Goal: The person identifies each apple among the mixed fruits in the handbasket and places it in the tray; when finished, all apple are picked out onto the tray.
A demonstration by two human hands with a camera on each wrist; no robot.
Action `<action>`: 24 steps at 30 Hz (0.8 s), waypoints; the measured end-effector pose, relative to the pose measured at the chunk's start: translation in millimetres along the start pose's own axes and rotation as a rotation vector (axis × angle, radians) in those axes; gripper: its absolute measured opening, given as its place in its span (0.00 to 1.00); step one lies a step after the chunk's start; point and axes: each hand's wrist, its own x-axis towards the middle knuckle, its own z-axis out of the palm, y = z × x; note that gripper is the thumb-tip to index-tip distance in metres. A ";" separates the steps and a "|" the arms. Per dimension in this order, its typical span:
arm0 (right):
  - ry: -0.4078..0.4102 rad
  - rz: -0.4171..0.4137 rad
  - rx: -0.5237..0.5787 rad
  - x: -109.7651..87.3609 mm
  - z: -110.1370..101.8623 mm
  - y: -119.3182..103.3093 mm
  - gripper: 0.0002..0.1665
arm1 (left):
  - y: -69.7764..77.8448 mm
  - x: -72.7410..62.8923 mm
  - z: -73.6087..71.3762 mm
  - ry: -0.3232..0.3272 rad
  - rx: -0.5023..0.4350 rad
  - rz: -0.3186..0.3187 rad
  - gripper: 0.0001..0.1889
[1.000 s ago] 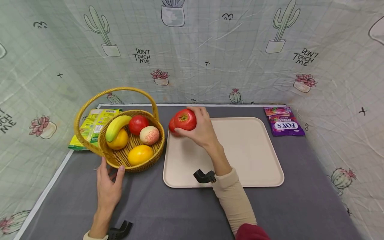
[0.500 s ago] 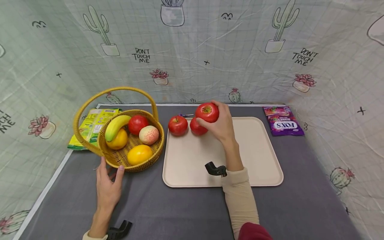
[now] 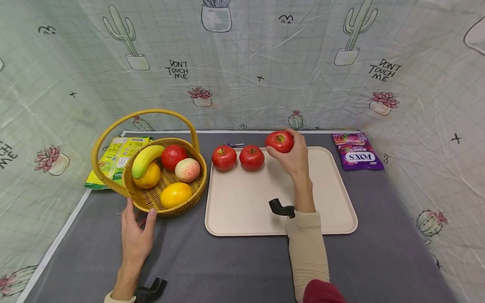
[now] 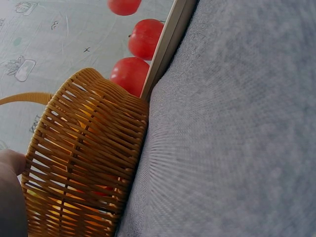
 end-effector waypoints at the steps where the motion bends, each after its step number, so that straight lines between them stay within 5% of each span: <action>1: -0.001 0.013 -0.010 0.6 0.0 2.5 0.48 | 0.1 0.1 -0.1 0.001 0.000 0.002 0.44; 24: -0.085 0.152 -0.096 8.2 18.3 45.4 0.50 | 2.2 -0.4 -1.1 0.002 0.000 -0.002 0.43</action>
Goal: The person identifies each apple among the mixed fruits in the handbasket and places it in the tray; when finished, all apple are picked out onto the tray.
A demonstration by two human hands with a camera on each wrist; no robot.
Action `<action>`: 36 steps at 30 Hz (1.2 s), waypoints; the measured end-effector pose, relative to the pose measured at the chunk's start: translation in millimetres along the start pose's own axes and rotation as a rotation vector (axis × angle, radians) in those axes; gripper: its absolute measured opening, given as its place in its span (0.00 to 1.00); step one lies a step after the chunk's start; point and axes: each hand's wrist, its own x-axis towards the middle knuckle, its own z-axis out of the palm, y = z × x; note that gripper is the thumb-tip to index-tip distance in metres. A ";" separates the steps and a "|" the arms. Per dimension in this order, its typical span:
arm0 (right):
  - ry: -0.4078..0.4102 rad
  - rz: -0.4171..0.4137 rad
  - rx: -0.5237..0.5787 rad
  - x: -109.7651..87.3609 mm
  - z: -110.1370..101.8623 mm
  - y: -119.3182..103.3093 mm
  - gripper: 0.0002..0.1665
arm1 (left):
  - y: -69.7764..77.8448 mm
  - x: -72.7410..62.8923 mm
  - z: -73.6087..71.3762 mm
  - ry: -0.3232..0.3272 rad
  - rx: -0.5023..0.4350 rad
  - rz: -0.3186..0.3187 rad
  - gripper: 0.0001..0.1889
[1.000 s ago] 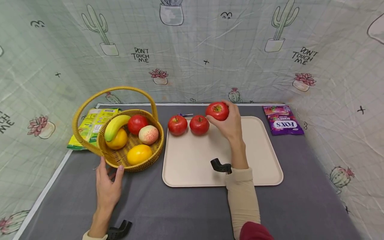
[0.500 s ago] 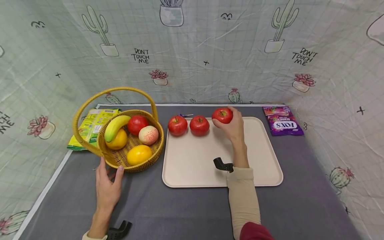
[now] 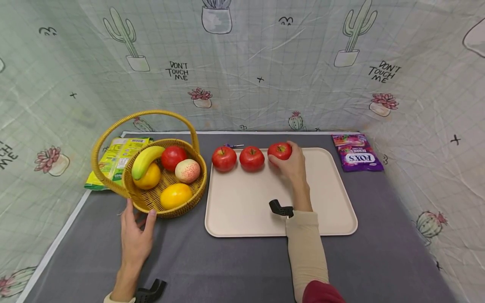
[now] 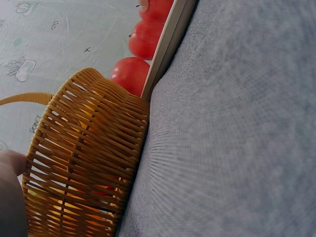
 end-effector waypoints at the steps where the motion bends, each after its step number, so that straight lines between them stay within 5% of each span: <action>1: -0.004 0.007 -0.001 0.2 0.9 0.8 0.50 | 0.2 0.0 0.0 0.000 0.000 0.000 0.43; 36: -0.056 0.049 0.009 1.7 6.4 5.3 0.57 | 0.0 1.1 -0.1 -0.011 -0.010 -0.001 0.44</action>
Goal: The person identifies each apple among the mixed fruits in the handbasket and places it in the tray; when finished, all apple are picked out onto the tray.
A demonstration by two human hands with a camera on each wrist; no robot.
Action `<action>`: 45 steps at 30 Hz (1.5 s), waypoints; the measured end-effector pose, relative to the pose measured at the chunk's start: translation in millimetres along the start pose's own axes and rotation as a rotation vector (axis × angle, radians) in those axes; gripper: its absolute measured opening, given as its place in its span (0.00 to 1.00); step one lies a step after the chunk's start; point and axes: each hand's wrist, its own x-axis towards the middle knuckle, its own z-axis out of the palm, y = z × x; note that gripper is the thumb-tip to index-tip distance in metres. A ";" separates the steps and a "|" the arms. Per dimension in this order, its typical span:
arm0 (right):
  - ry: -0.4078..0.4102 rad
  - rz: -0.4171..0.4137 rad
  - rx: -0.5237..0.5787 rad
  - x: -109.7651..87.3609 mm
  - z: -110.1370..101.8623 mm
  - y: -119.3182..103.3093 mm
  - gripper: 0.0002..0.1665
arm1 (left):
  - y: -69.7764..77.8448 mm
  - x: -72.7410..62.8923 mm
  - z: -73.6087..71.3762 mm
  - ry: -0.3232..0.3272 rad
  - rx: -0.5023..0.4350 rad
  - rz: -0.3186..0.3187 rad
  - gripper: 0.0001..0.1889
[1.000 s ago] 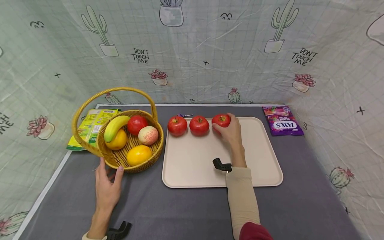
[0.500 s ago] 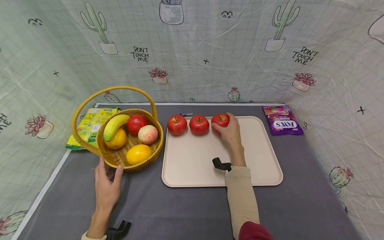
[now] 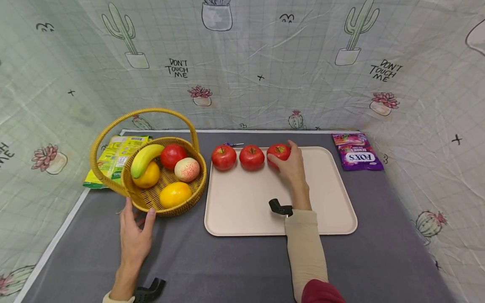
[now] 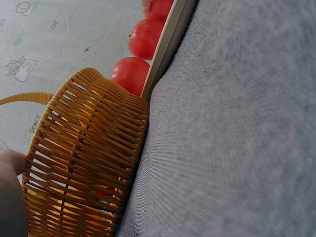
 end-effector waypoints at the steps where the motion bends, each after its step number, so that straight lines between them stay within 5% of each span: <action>1: 0.007 -0.006 0.008 -0.3 -0.6 -0.8 0.56 | 0.1 0.1 0.0 0.000 -0.001 0.000 0.44; 29: 0.165 -0.263 0.093 -19.0 -17.5 -51.9 0.50 | -0.2 0.3 0.2 0.005 -0.003 0.005 0.44; 45: 0.066 -0.548 0.032 -32.2 14.7 -113.3 0.46 | -2.5 -0.9 1.5 0.002 -0.010 -0.003 0.44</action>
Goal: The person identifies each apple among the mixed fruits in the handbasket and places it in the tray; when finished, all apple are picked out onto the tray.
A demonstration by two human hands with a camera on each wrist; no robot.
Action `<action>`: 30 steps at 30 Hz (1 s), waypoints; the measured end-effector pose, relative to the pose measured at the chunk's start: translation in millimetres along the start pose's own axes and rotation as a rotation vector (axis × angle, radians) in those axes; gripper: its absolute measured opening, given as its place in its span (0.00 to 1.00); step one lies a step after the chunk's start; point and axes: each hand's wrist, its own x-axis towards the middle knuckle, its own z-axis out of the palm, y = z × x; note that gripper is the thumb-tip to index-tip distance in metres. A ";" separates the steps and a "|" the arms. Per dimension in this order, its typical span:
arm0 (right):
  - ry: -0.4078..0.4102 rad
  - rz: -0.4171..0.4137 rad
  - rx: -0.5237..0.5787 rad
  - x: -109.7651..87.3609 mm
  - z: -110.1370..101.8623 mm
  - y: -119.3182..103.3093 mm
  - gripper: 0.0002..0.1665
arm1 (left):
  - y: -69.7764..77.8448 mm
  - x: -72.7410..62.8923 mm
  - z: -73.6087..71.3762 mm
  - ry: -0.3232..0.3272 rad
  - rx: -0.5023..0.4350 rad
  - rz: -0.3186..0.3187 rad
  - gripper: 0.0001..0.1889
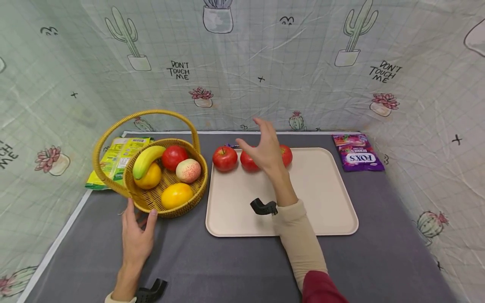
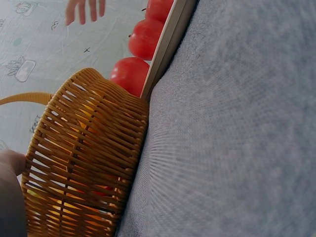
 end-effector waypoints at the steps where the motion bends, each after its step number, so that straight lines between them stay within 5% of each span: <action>1: -0.012 -0.016 0.000 0.9 3.3 -3.9 0.46 | -0.2 -0.2 -0.1 0.000 0.000 -0.001 0.44; 18: -0.183 -0.194 -0.026 16.0 57.2 -61.9 0.46 | -0.3 0.1 -0.8 0.003 -0.002 0.002 0.44; 30: -0.409 -0.202 -0.089 22.8 95.6 -87.4 0.46 | -1.1 1.2 -0.3 -0.002 -0.005 -0.001 0.44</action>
